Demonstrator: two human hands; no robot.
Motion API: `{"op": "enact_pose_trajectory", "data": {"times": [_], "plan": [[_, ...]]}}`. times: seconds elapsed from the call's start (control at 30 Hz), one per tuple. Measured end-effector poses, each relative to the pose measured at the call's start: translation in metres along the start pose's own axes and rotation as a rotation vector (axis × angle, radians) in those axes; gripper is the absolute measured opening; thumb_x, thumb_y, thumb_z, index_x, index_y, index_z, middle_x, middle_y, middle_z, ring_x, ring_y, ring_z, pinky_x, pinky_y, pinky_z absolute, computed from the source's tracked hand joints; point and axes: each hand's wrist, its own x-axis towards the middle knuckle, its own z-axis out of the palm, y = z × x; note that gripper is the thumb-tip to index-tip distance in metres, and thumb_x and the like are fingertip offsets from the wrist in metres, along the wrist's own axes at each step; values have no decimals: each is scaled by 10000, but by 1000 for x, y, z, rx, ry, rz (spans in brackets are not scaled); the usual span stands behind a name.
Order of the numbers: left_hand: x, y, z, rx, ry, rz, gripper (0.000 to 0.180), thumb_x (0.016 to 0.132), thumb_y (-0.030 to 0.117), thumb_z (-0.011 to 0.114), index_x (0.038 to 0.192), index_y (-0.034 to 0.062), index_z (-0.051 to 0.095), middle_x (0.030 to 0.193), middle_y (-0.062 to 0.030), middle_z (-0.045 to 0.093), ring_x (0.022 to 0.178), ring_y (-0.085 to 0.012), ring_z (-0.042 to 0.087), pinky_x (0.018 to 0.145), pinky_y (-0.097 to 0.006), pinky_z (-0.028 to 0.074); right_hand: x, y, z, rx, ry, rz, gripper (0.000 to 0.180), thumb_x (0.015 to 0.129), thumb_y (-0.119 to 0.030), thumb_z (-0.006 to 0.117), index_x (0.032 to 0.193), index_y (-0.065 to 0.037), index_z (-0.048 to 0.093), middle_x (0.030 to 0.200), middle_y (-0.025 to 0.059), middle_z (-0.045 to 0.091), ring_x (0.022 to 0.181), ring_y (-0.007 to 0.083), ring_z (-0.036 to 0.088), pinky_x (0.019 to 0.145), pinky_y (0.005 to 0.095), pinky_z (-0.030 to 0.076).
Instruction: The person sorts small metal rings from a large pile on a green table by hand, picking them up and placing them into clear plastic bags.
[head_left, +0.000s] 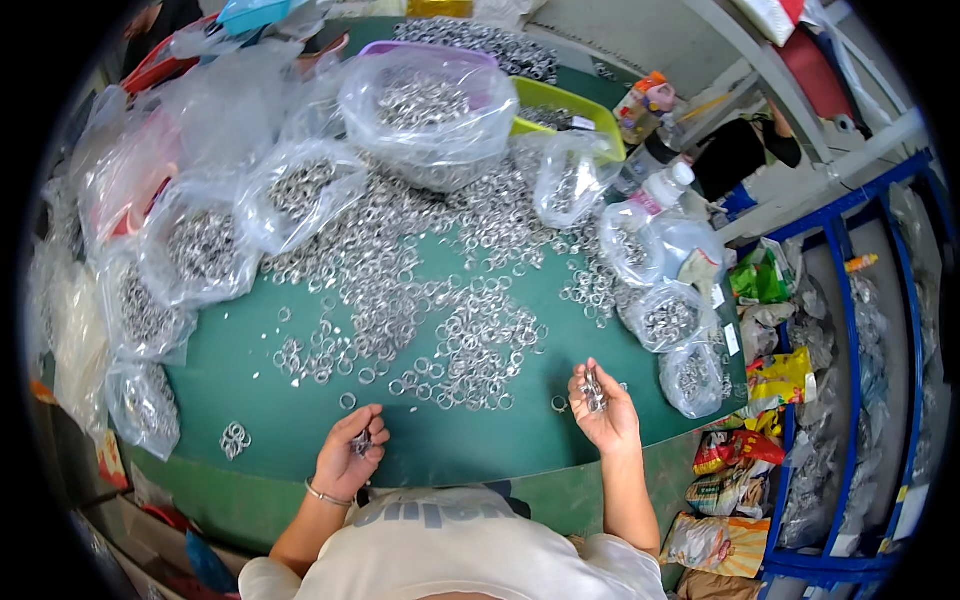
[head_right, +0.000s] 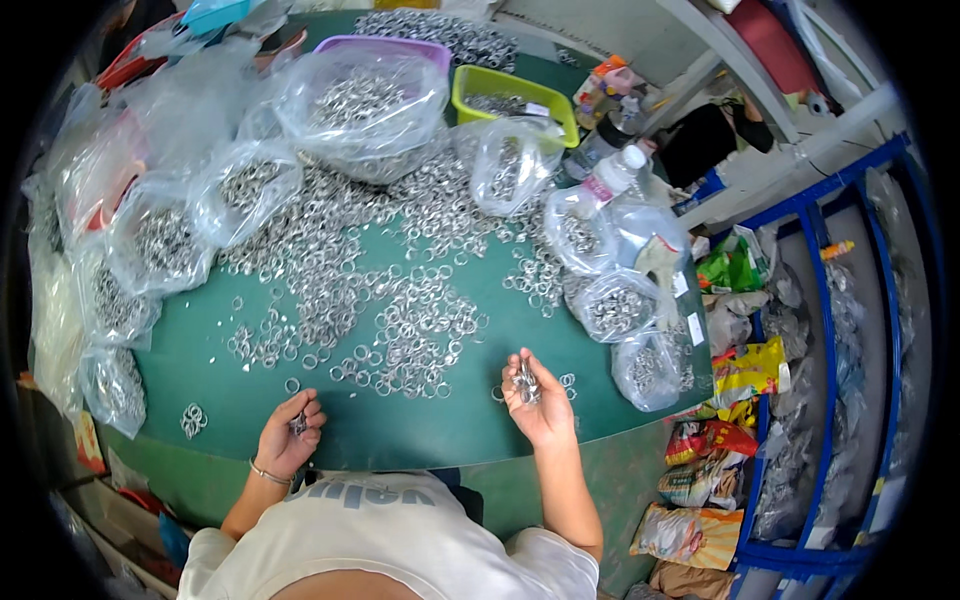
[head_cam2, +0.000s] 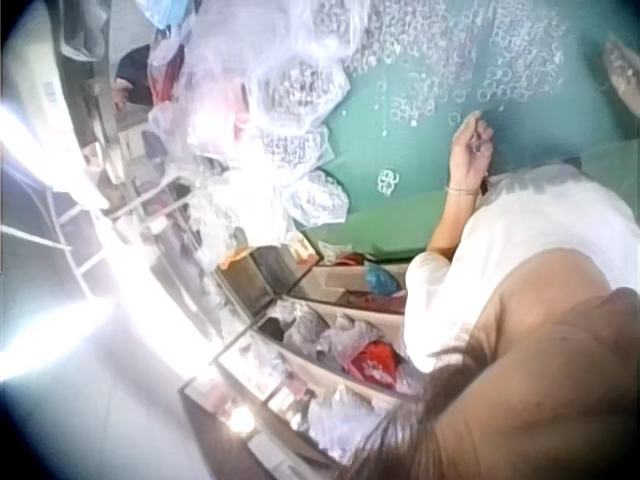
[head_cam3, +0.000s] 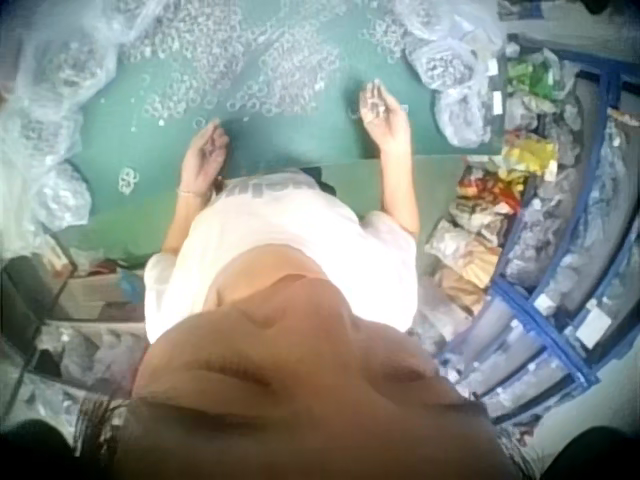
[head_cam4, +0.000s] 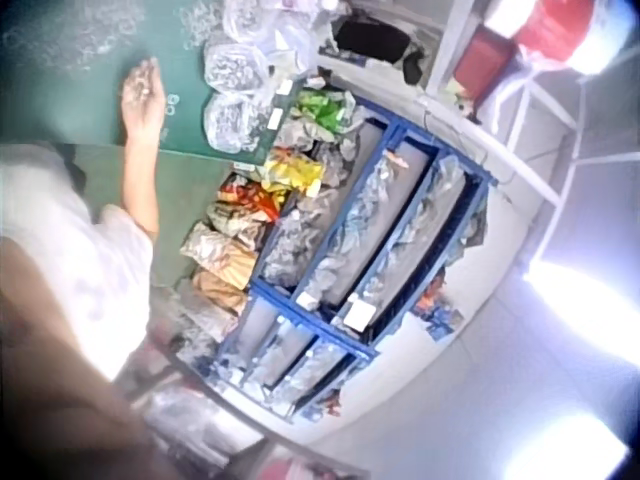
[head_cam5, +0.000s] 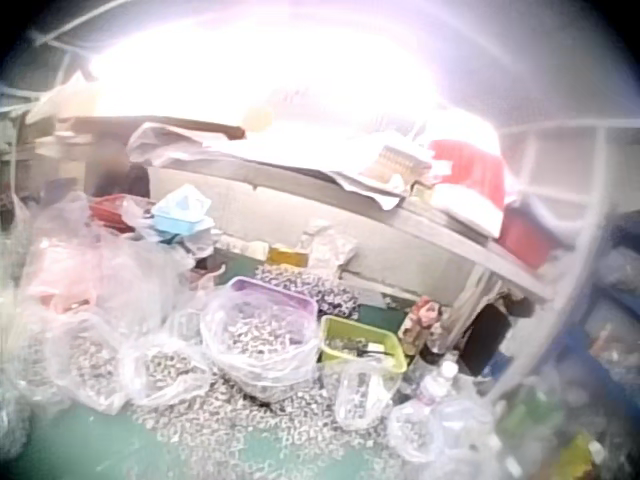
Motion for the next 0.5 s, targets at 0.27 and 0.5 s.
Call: {"op": "enact_pose_trajectory", "data": {"times": [0.27,0.5], "plan": [[12,-2,1,15,27,-4,184,930,163,557,1029,13,595,749,-40,540,672,-136,505,479,-215,403,11,-76,14,183,56,-281,180,924,-78,489,1048,22,572,916,144,613,857,247,598,745,351,536],[20,-3,5,-4,-17,-32,187,919,147,560,1044,11,585,779,-37,523,715,-136,499,512,-219,395,66,-165,-5,-646,443,-1283,212,937,-193,532,1063,-32,588,953,34,599,855,152,547,772,317,443]]}}
